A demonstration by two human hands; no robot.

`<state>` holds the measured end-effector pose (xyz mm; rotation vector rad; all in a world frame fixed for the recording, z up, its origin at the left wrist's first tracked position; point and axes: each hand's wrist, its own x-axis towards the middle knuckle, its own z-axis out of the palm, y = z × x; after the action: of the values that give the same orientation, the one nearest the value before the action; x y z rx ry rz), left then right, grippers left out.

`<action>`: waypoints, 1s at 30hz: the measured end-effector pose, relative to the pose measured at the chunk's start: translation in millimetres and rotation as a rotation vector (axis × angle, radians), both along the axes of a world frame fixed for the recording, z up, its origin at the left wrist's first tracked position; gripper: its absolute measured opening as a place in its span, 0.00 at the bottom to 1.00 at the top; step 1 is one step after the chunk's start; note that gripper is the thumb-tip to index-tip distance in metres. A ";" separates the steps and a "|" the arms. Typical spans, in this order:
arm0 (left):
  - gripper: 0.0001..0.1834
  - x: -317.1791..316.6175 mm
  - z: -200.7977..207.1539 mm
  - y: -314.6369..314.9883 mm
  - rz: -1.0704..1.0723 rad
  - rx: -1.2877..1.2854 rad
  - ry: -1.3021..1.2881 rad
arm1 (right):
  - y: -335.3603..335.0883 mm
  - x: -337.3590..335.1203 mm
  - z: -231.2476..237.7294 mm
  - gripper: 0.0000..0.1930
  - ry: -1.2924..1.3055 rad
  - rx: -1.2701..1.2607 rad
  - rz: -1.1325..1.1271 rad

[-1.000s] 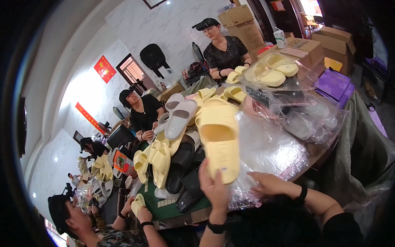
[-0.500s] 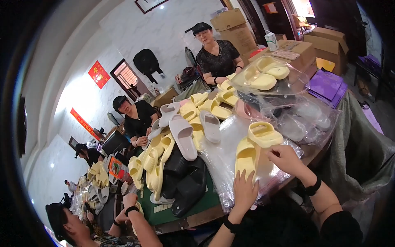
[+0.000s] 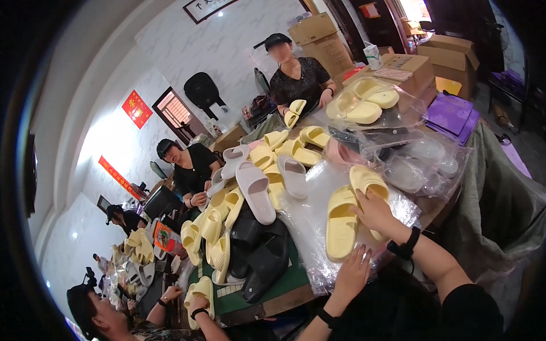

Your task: Packing various colored slippers into plastic bags and placing them into a large collection bag.

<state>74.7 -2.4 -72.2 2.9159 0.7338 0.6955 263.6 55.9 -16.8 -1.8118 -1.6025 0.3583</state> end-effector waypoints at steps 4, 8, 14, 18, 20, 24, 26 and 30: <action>0.20 -6.1 3.2 3.9 0.031 0.014 0.033 | -21.2 -24.5 7.1 0.35 -0.299 0.178 -0.170; 0.20 -6.0 -0.7 -3.0 0.037 0.006 0.062 | -35.9 -31.8 12.8 0.35 -0.227 -0.050 -0.085; 0.20 -6.7 -16.1 -9.7 0.070 -0.015 0.122 | -22.4 -36.8 -7.4 0.31 -0.422 -0.138 0.063; 0.18 -6.5 -18.4 -8.2 0.092 0.002 0.016 | 13.8 -33.9 -10.5 0.28 -0.197 -0.223 -0.015; 0.17 -7.1 -10.8 -9.9 0.134 -0.046 0.038 | 19.2 -33.3 -8.2 0.27 -0.189 -0.193 0.006; 0.18 -20.7 0.6 -7.7 0.138 -0.013 0.045 | 6.0 -39.0 2.3 0.24 -0.104 -0.077 0.105; 0.18 -30.9 4.8 -8.6 0.187 -0.155 0.189 | -7.9 -34.6 23.1 0.21 -0.039 -0.108 0.140; 0.18 -40.6 16.1 -3.1 0.200 -0.192 0.166 | -53.3 -3.4 53.9 0.21 0.403 0.300 0.430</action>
<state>34.0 -5.5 -56.1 2.7727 1.0566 0.3733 260.2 2.6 37.2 -1.0823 -1.6377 0.5982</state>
